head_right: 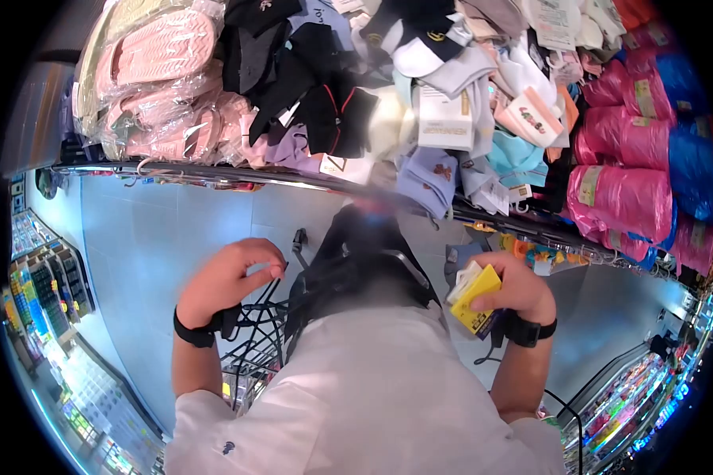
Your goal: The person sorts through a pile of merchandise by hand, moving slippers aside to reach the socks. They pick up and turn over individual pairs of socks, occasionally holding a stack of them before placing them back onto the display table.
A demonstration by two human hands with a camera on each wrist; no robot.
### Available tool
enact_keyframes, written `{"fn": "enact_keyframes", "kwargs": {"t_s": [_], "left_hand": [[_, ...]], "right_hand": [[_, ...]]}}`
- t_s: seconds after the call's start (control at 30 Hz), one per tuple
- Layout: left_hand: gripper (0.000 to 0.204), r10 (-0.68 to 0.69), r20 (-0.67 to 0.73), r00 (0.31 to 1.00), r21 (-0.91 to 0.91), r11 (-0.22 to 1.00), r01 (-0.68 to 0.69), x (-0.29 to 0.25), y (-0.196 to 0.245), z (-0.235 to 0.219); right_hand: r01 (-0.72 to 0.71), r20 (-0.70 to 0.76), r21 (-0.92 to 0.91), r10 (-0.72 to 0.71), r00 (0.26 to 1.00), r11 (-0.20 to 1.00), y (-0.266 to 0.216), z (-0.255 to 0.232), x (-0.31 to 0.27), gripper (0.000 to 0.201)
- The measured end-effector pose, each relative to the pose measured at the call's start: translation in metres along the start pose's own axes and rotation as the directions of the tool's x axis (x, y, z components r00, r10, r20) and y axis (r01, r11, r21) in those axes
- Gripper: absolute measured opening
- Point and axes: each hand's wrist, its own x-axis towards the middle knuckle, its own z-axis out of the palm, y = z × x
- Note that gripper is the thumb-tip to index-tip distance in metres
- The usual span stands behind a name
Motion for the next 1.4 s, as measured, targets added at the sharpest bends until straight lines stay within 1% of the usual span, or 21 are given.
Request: {"fn": "enact_keyframes", "kwargs": {"t_s": [0.13, 0.2, 0.23, 0.3, 0.33, 0.43, 0.47, 0.57, 0.6, 0.67, 0.77, 0.8, 0.83, 0.87, 0.93, 1.03, 1.07, 1.17, 1.2, 1.3, 1.4], "left_hand": [[0.008, 0.04, -0.18, 0.983, -0.131, 0.989, -0.064, -0.005, -0.01, 0.009], [0.009, -0.061, -0.229, 0.971, -0.119, 0.992, 0.035, -0.009, -0.005, -0.006], [0.009, -0.112, -0.255, 0.96, -0.114, 0.99, 0.085, -0.01, -0.002, -0.014], [0.009, -0.118, -0.353, 0.928, -0.067, 0.993, 0.1, -0.006, 0.002, -0.026], [0.009, -0.116, -0.4, 0.909, -0.043, 0.993, 0.108, -0.002, 0.005, -0.033], [0.007, 0.027, -0.553, 0.833, 0.019, 1.0, -0.021, 0.02, 0.011, -0.044], [0.011, 0.037, -0.587, 0.809, -0.068, 0.993, -0.095, 0.031, 0.02, -0.046], [0.017, 0.301, -0.724, 0.621, 0.27, 0.952, -0.148, 0.073, 0.026, -0.048], [0.019, 0.377, -0.735, 0.564, 0.375, 0.918, -0.125, 0.087, 0.024, -0.051], [0.023, 0.484, -0.706, 0.518, 0.556, 0.831, -0.018, 0.109, 0.014, -0.057], [0.019, 0.365, -0.68, 0.636, 0.518, 0.853, 0.065, 0.115, 0.006, -0.074], [0.016, 0.331, -0.775, 0.539, 0.403, 0.915, 0.018, 0.117, 0.001, -0.076], [0.014, 0.151, -0.814, 0.561, 0.135, 0.988, -0.07, 0.12, -0.005, -0.081], [0.013, 0.109, -0.808, 0.579, -0.009, 0.98, -0.197, 0.122, -0.013, -0.089], [0.012, -0.008, -0.746, 0.666, -0.362, 0.845, -0.395, 0.119, -0.008, -0.098], [0.012, 0.047, -0.733, 0.678, -0.233, 0.92, -0.316, 0.115, -0.012, -0.105], [0.011, 0.075, -0.781, 0.621, -0.077, 0.974, -0.214, 0.113, -0.011, -0.103], [0.02, 0.225, -0.84, 0.494, 0.23, 0.972, -0.052, 0.102, 0.013, -0.089], [0.035, 0.269, -0.835, 0.479, 0.28, 0.959, -0.05, 0.098, 0.029, -0.081], [0.053, 0.506, -0.623, 0.596, 0.656, 0.754, 0.045, 0.1, 0.049, -0.069], [0.06, 0.641, -0.403, 0.653, 0.856, 0.516, 0.022, 0.118, 0.059, -0.062]], "right_hand": [[0.017, -0.061, 0.044, -0.014, 0.998, 0.999, 0.01, 0.003, -0.003, 0.056], [0.027, -0.092, 0.049, -0.022, 0.996, 0.998, 0.011, 0.004, -0.005, 0.057], [0.13, -0.175, 0.024, -0.124, 0.977, 0.991, 0.009, 0.005, -0.002, 0.053], [0.323, -0.327, -0.038, -0.318, 0.89, 0.945, 0.006, 0.01, 0.002, 0.045], [0.426, -0.414, -0.16, -0.452, 0.79, 0.89, 0.001, 0.017, 0.009, 0.062], [0.565, -0.483, -0.141, -0.554, 0.678, 0.813, -0.019, 0.032, 0.012, 0.066], [0.6, -0.537, -0.058, -0.531, 0.655, 0.798, -0.021, 0.034, 0.012, 0.07], [0.736, -0.641, -0.116, -0.616, 0.458, 0.667, -0.027, 0.038, 0.034, 0.07], [0.727, -0.598, -0.084, -0.618, 0.51, 0.681, -0.038, 0.043, 0.034, 0.066], [0.733, -0.557, -0.075, -0.638, 0.532, 0.676, -0.05, 0.048, 0.037, 0.063], [0.786, -0.512, -0.056, -0.693, 0.507, 0.616, -0.064, 0.054, 0.039, 0.052], [0.795, -0.508, -0.043, -0.699, 0.503, 0.605, -0.067, 0.055, 0.037, 0.051], [0.802, -0.506, -0.029, -0.701, 0.503, 0.596, -0.07, 0.055, 0.035, 0.049], [0.813, -0.487, -0.001, -0.711, 0.508, 0.582, -0.072, 0.054, 0.033, 0.044], [0.811, -0.505, 0.009, -0.697, 0.509, 0.586, -0.074, 0.052, 0.033, 0.042], [0.773, -0.501, 0.002, -0.669, 0.549, 0.634, -0.077, 0.052, 0.031, 0.048], [0.754, -0.495, -0.004, -0.656, 0.569, 0.657, -0.079, 0.053, 0.03, 0.051], [0.788, -0.491, 0.054, -0.671, 0.555, 0.613, -0.088, 0.06, 0.029, 0.035], [0.783, -0.473, 0.049, -0.676, 0.565, 0.62, -0.088, 0.058, 0.031, 0.035], [0.757, -0.425, 0.018, -0.68, 0.597, 0.654, -0.086, 0.047, 0.042, 0.034], [0.73, -0.364, -0.014, -0.684, 0.633, 0.683, -0.098, 0.056, 0.047, 0.034]]}}
